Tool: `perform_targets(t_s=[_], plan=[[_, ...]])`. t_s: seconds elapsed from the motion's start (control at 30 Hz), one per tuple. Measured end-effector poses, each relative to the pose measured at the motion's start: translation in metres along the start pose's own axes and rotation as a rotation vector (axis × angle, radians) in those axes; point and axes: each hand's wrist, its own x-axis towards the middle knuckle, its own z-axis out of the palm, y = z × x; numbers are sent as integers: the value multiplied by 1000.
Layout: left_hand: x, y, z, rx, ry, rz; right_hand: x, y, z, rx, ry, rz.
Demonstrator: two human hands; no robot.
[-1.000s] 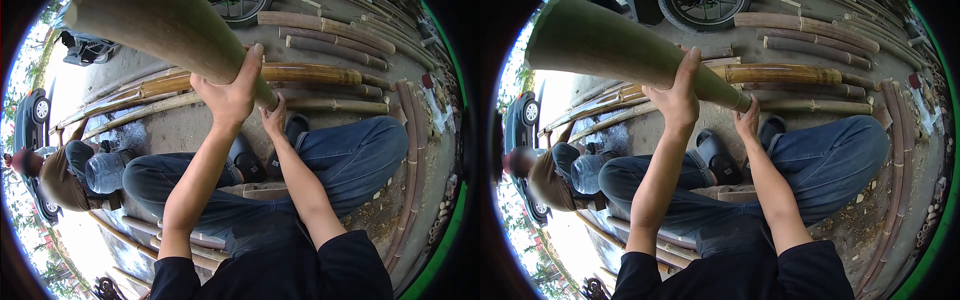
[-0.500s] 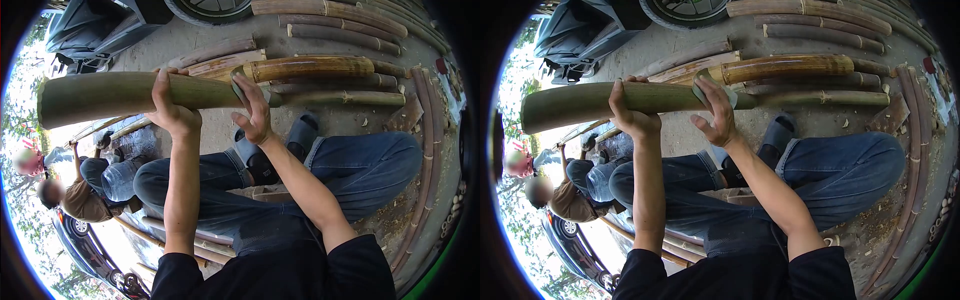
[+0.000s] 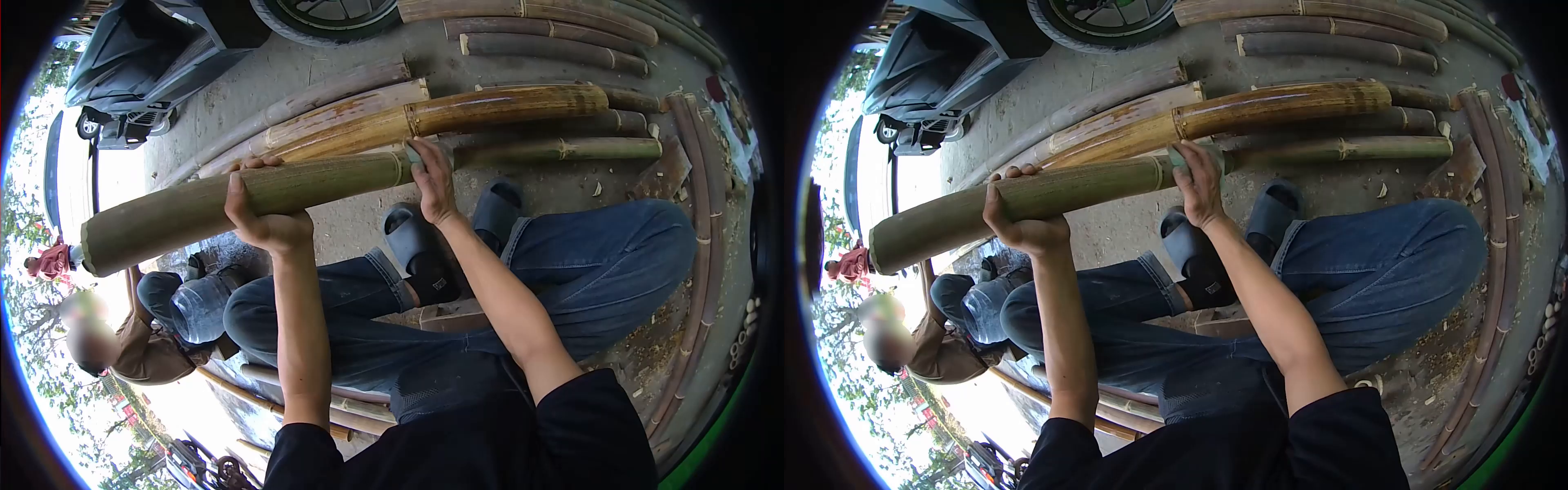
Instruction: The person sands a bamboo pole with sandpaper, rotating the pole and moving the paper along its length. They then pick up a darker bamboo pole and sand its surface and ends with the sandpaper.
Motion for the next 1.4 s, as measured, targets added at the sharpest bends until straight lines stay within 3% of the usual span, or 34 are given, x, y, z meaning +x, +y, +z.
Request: perform_targets(t_s=[0.03,0.1,0.13,0.23,0.3,0.4,0.47,0.63,0.7,0.77,0.9,0.97,1.1,1.2,1.33,1.4], plan=[[-2,1,-2,36,12,-11,-7,30,-5,-55,27,155],[-4,1,0,26,12,-4,-15,68,-12,-197,-17,239],[-4,1,1,27,4,2,-8,52,-11,-199,-15,239],[-3,0,-5,28,-10,0,5,-17,5,-35,-44,-4],[1,0,-11,17,-34,5,5,-15,4,5,51,-79],[3,-2,-15,33,-39,22,-7,48,-20,-232,60,82],[5,-3,-14,5,-62,23,-9,59,-14,-223,37,34],[1,0,-15,-23,-47,4,6,-24,16,-116,28,-122],[0,-2,-19,-18,-57,19,-1,14,11,-118,55,-162],[-4,0,-14,-25,-14,16,-12,63,0,-375,84,105],[-10,-1,-16,-9,-82,12,-6,42,7,-642,109,13],[-8,0,-16,-24,-112,34,14,-13,22,6,-30,-25],[-5,0,-20,-26,-89,20,6,19,8,-77,0,-103],[-9,1,-16,-41,-86,18,-8,74,-7,-243,62,54],[-9,0,-12,-44,-102,19,14,-13,10,-98,-33,-83],[-9,-1,-20,-33,-108,19,9,-5,11,-78,-23,-68]])
